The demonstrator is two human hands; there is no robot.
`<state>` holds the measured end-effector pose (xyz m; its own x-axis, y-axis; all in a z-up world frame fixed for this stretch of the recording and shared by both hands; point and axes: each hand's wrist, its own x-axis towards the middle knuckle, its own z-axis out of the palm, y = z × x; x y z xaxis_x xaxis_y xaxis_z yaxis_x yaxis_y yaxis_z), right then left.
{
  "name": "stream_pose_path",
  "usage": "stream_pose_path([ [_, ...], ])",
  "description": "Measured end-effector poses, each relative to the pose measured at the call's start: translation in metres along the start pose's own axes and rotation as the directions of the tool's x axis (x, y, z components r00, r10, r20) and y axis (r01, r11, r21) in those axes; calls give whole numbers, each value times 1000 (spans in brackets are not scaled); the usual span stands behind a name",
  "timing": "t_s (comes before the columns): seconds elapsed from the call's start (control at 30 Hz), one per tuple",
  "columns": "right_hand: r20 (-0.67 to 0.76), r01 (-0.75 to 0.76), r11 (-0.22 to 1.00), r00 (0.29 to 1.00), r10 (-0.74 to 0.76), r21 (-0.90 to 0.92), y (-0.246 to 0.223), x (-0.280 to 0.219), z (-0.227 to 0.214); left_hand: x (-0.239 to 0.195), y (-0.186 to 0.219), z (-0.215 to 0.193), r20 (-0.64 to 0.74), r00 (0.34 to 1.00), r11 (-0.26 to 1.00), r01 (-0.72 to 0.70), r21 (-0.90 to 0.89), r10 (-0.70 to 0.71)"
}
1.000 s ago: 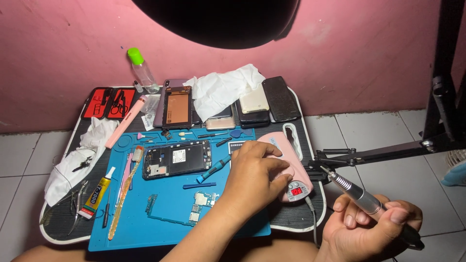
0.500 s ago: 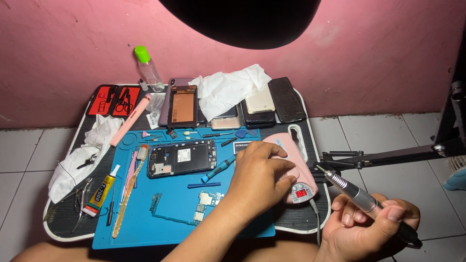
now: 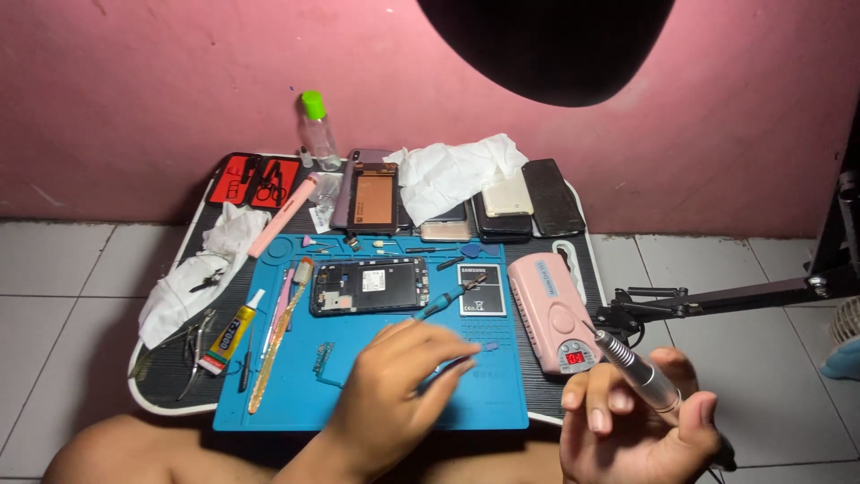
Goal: The person cleans a disassembled smartphone motherboard using a toothbrush and a liquid from a bottle. They then use a soldering iron to work on the circuit board components.
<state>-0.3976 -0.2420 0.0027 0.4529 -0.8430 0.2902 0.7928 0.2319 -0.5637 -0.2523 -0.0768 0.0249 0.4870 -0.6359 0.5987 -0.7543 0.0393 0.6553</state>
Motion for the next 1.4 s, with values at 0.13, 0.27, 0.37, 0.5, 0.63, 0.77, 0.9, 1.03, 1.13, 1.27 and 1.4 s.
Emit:
stream_pose_path([
  [0.13, 103, -143, 982, 986, 131, 121, 5, -24, 18, -77, -17, -67, -58, 979, 977, 200, 72, -196],
  [0.27, 167, -189, 969, 973, 162, 161, 24, -44, 24, -141, -51, -113, -245, 906, 906, 390, 167, -345],
  [0.37, 101, -216, 972, 973, 207, 89, 32, -54, 33, -138, -41, -136, -224, 923, 930, 346, 126, -313],
  [0.5, 61, -241, 965, 970, 235, 104, 30, -58, 45, -123, -35, -134, -152, 925, 926, 364, 97, -347],
  [0.63, 62, -226, 967, 973, 220, 114, 30, -54, 47, -89, -24, -123, -93, 958, 931, 286, 225, -272],
  [0.77, 5, -253, 968, 968, 253, 2, 32, -52, 42, -51, -42, -110, 98, 879, 824, 392, 409, -467],
  [0.9, -38, -252, 966, 967, 250, -53, 39, -52, 32, -29, -68, -95, 311, 898, 890, 162, 425, -312],
  [1.03, 16, -311, 945, 949, 314, -98, 48, -51, 18, -32, -66, -71, 280, 953, 963, 35, 267, -112],
  [1.13, 157, -439, 894, 880, 448, -90, 50, -46, -5, -47, -69, -59, 300, 953, 962, -52, 268, -32],
  [1.27, 154, -432, 893, 881, 448, -125, 58, -45, -6, -53, -75, -56, 309, 951, 959, -69, 277, -21],
  [1.4, 168, -417, 898, 884, 437, -141, 65, -47, -8, -53, -82, -57, 312, 949, 946, -142, 292, 46],
])
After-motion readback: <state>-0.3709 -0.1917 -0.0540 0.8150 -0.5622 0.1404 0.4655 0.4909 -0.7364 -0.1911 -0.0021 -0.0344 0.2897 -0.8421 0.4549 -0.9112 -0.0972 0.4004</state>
